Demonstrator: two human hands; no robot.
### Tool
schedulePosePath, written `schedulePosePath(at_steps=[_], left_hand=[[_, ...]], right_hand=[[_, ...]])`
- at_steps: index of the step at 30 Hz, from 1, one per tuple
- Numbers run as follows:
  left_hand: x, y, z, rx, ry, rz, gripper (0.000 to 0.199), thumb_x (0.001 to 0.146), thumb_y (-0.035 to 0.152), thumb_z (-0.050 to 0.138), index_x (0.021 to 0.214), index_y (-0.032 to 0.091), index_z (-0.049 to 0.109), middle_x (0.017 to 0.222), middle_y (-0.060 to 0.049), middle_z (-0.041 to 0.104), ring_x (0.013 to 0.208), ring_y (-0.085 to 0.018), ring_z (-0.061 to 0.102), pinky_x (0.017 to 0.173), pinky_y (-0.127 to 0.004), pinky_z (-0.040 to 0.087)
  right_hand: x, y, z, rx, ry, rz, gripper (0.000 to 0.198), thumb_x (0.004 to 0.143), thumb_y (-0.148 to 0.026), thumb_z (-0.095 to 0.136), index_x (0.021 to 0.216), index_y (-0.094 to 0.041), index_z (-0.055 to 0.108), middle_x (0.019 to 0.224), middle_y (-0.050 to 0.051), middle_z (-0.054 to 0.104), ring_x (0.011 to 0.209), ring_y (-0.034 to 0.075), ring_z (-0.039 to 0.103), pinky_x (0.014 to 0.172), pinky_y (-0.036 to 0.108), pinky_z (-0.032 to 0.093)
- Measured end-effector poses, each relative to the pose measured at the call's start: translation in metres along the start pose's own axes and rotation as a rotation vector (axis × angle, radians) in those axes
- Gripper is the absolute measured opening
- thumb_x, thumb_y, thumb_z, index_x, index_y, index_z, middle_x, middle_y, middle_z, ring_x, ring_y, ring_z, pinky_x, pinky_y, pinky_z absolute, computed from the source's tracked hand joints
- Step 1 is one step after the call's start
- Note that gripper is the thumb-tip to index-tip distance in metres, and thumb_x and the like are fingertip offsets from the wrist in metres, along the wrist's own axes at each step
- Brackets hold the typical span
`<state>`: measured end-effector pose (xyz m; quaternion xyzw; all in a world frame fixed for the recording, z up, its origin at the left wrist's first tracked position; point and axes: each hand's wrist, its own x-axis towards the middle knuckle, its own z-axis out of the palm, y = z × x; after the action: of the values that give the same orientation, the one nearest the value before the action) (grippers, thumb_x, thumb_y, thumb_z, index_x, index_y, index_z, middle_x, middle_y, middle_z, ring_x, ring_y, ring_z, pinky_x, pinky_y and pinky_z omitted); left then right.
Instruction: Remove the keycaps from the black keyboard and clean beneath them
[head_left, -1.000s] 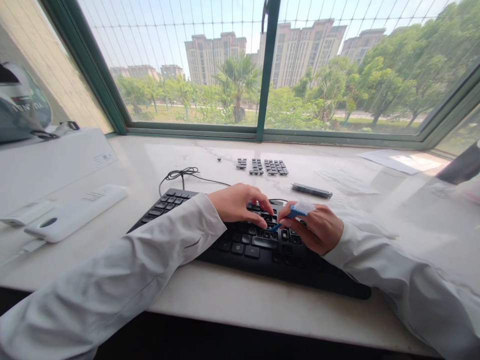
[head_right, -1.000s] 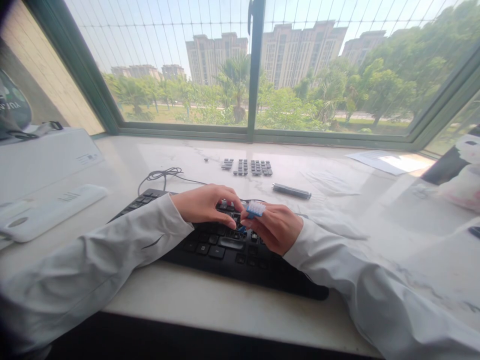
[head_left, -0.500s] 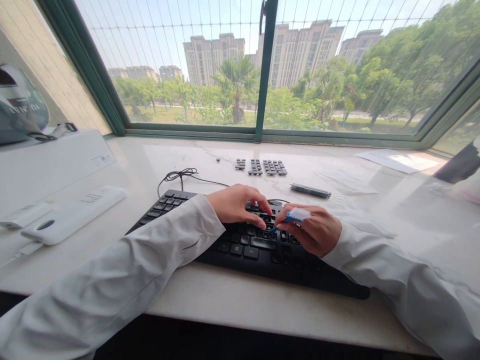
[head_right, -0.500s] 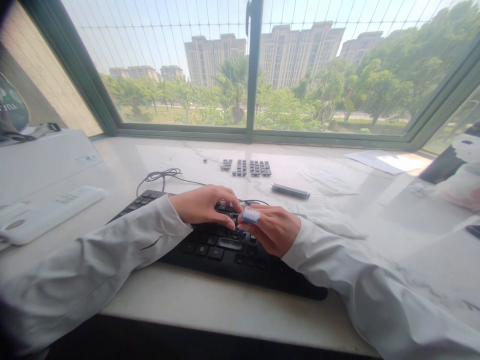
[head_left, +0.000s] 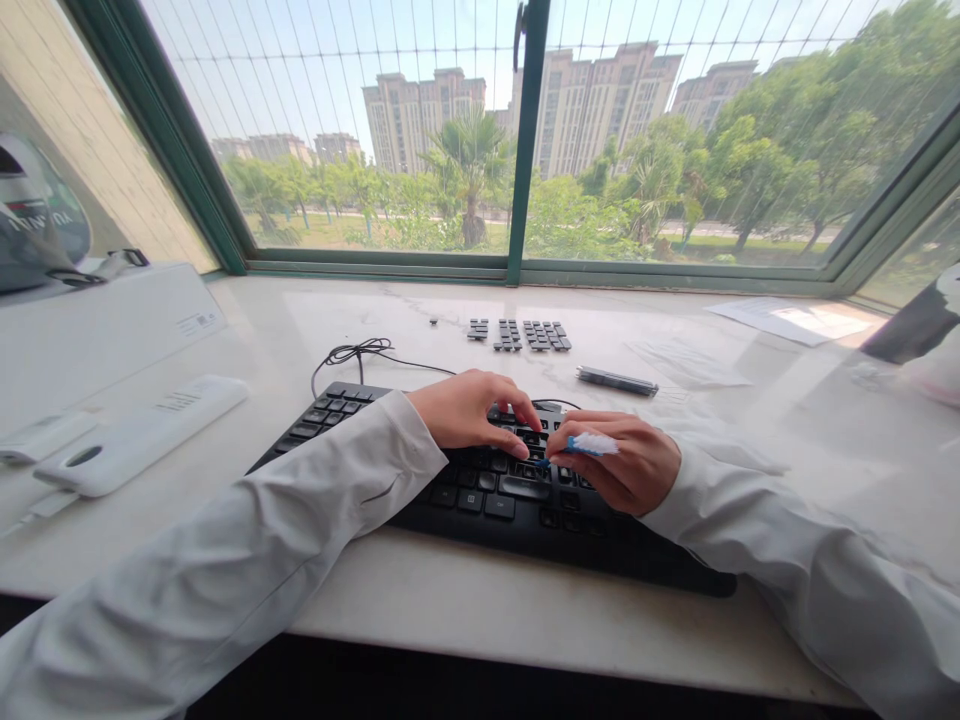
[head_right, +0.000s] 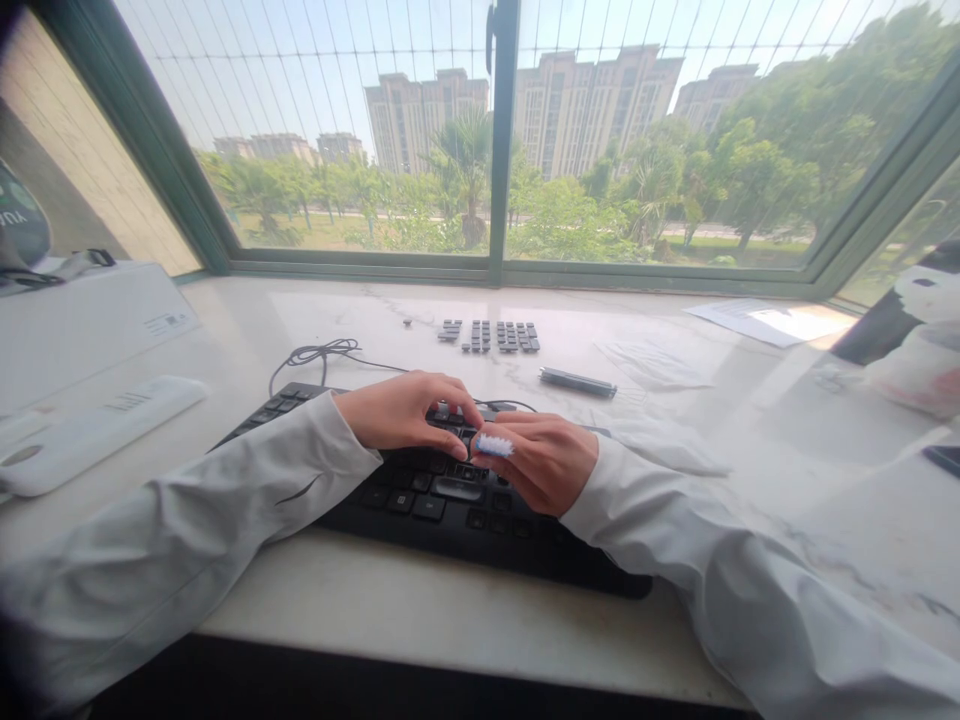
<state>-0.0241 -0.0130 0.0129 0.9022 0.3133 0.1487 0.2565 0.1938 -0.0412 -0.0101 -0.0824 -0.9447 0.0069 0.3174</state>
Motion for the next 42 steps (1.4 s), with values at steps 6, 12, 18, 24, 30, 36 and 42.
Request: schedulePosePath(at_steps=[6,12,18,24,30,36,42], left_hand=[[0.0,-0.001,0.0,-0.007,0.002,0.002,0.032,0.069,0.035,0.074,0.098,0.022,0.071,0.094,-0.003,0.064,0.089,-0.016,0.057,0.077,-0.026,0.041],[0.0,-0.002,0.001,-0.006,0.002,0.01,0.032,0.069,0.036,0.074,0.097,0.022,0.071,0.092,-0.003,0.064,0.087,-0.016,0.057,0.076,-0.025,0.041],[0.0,-0.002,0.0,0.004,-0.004,0.009,0.031,0.07,0.036,0.074,0.097,0.022,0.072,0.094,-0.003,0.063,0.089,-0.016,0.057,0.078,-0.025,0.041],[0.0,0.0,0.0,0.013,-0.013,0.063,0.027,0.07,0.036,0.073,0.094,0.023,0.073,0.095,-0.004,0.065,0.088,-0.016,0.059,0.082,-0.026,0.042],[0.001,0.003,0.004,-0.002,0.022,0.098,0.025,0.067,0.035,0.076,0.087,0.02,0.074,0.092,-0.004,0.067,0.085,-0.015,0.06,0.081,-0.025,0.043],[0.0,0.008,0.008,-0.065,0.045,0.105,0.028,0.063,0.038,0.078,0.082,0.017,0.074,0.083,-0.004,0.069,0.079,-0.015,0.062,0.075,-0.023,0.045],[-0.003,0.014,0.004,-0.053,0.179,0.226,0.051,0.062,0.038,0.079,0.107,0.016,0.067,0.089,-0.005,0.07,0.081,-0.015,0.064,0.075,-0.023,0.048]], right_hand=[[-0.002,0.002,0.003,0.032,0.002,0.024,0.011,0.091,-0.016,0.041,0.089,-0.018,0.052,0.072,0.003,0.057,0.064,0.014,0.052,0.06,0.026,0.044],[-0.003,0.002,0.006,0.046,0.009,0.064,0.012,0.092,-0.018,0.04,0.09,-0.018,0.052,0.074,0.004,0.058,0.064,0.014,0.052,0.059,0.026,0.045],[-0.005,0.003,0.007,0.024,-0.038,0.076,0.014,0.091,-0.017,0.038,0.091,-0.017,0.053,0.073,0.004,0.058,0.063,0.014,0.053,0.057,0.026,0.045],[-0.004,0.003,0.007,-0.018,-0.055,0.03,0.013,0.091,-0.013,0.037,0.091,-0.017,0.049,0.072,0.004,0.057,0.064,0.014,0.052,0.059,0.026,0.046],[-0.001,0.001,0.009,0.025,-0.012,0.037,0.011,0.091,-0.016,0.039,0.09,-0.016,0.05,0.073,0.004,0.057,0.063,0.013,0.051,0.058,0.025,0.045],[-0.001,0.003,0.01,-0.004,-0.018,-0.006,0.012,0.09,-0.014,0.039,0.089,-0.015,0.051,0.075,0.006,0.059,0.062,0.013,0.05,0.057,0.026,0.045],[-0.002,0.006,0.013,-0.017,0.017,-0.003,0.013,0.092,-0.016,0.038,0.093,-0.014,0.051,0.079,0.009,0.062,0.069,0.016,0.058,0.062,0.029,0.051]])
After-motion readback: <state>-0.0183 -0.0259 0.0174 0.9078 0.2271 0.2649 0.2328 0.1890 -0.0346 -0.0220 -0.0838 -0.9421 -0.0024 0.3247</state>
